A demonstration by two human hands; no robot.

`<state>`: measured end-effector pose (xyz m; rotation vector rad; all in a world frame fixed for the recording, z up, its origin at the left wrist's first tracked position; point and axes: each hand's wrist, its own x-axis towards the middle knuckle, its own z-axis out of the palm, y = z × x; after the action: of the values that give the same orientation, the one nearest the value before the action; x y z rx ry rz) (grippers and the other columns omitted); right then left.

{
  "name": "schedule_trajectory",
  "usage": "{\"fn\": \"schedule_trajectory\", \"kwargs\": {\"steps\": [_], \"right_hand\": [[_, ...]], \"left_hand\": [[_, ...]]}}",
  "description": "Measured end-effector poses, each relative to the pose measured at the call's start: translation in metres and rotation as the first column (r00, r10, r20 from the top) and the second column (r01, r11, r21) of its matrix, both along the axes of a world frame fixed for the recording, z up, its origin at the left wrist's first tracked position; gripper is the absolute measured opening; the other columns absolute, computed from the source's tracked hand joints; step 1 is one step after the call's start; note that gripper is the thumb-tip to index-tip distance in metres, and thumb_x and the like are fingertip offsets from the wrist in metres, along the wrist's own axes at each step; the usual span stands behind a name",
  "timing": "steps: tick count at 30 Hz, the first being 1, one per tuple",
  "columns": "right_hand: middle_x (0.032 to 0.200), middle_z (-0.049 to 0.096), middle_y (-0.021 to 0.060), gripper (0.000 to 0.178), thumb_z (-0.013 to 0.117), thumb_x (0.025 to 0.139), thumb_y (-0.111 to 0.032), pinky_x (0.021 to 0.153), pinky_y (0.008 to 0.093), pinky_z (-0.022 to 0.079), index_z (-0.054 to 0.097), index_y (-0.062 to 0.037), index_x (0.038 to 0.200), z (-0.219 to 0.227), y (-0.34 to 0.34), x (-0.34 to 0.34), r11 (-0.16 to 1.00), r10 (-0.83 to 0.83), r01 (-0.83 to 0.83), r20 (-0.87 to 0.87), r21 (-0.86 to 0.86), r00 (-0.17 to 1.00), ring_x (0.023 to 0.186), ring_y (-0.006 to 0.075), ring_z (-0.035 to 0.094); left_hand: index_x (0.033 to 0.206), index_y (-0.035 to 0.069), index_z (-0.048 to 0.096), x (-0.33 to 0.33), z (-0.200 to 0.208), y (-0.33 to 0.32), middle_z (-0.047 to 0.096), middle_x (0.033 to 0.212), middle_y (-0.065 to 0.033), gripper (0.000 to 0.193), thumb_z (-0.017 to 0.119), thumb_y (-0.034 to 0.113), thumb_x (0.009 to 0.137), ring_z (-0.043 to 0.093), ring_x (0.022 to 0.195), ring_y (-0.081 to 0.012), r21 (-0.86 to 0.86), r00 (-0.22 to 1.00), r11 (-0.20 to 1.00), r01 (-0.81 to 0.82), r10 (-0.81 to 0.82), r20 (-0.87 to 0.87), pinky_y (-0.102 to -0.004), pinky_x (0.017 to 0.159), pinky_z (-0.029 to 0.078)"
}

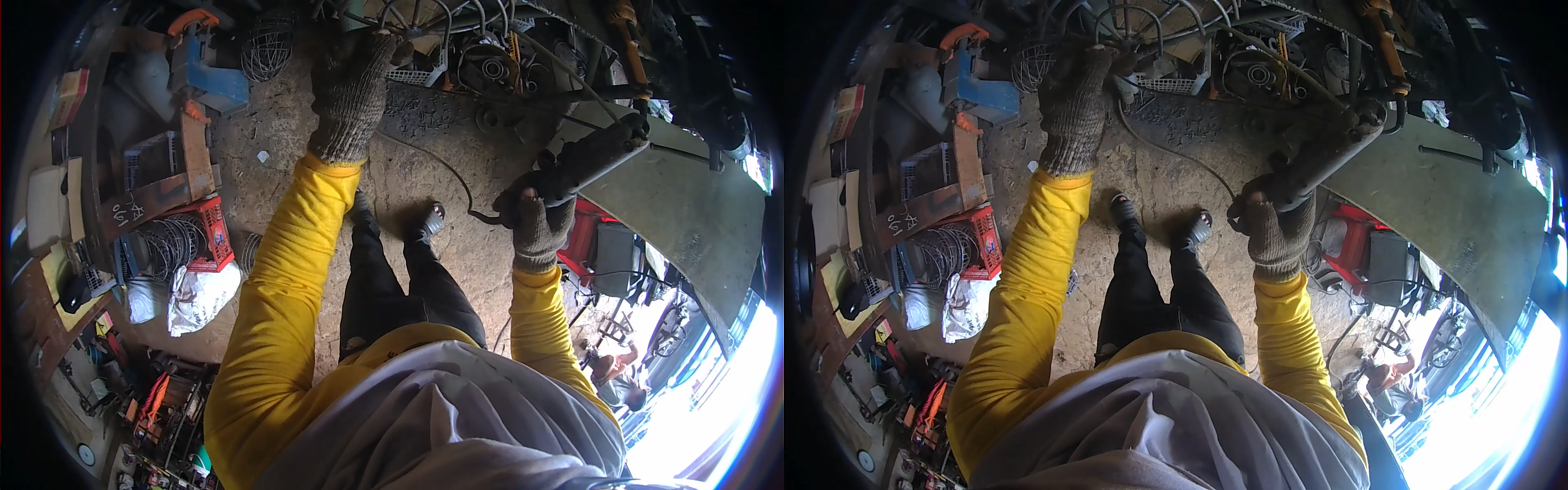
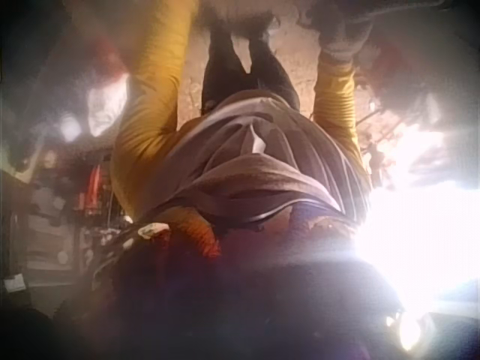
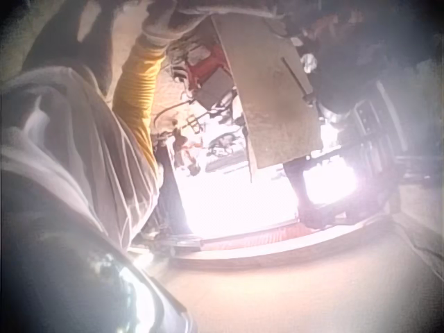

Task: The person positions a metal pipe and a wire cage, then uses a welding tool to join parts of the wire cage. They then use a handheld grinder on the metal cage while holding it by hand.

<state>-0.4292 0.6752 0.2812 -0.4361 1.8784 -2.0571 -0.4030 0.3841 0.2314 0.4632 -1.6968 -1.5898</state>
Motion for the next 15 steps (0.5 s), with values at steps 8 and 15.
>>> {"fn": "schedule_trajectory", "kwargs": {"steps": [8,15], "right_hand": [[0.080,0.063,0.0126,0.072,0.067,0.091,-0.020,0.044,0.0253,0.044,0.030,0.0072,0.146,-0.001,-0.002,0.001,1.000,-0.005,0.005,0.010,-0.015,1.000,0.051,0.0168,0.059],[0.079,0.063,0.0118,0.071,0.067,0.091,-0.020,0.044,0.0255,0.044,0.031,0.0076,0.146,-0.005,0.002,-0.002,1.000,0.002,-0.002,0.001,0.017,1.000,0.052,0.0167,0.059]], "left_hand": [[0.117,0.007,0.064,0.001,-0.024,-0.006,0.070,0.111,-0.0095,0.025,0.066,0.010,0.093,0.070,0.098,-0.0216,-0.273,0.987,0.962,-0.029,0.070,0.145,-0.0318,0.085,0.056],[0.119,0.005,0.065,0.001,-0.004,0.000,0.073,0.108,-0.0044,0.026,0.064,0.018,0.096,0.072,0.096,-0.0142,0.005,0.999,1.000,0.018,-0.018,0.036,-0.0248,0.080,0.055]]}}
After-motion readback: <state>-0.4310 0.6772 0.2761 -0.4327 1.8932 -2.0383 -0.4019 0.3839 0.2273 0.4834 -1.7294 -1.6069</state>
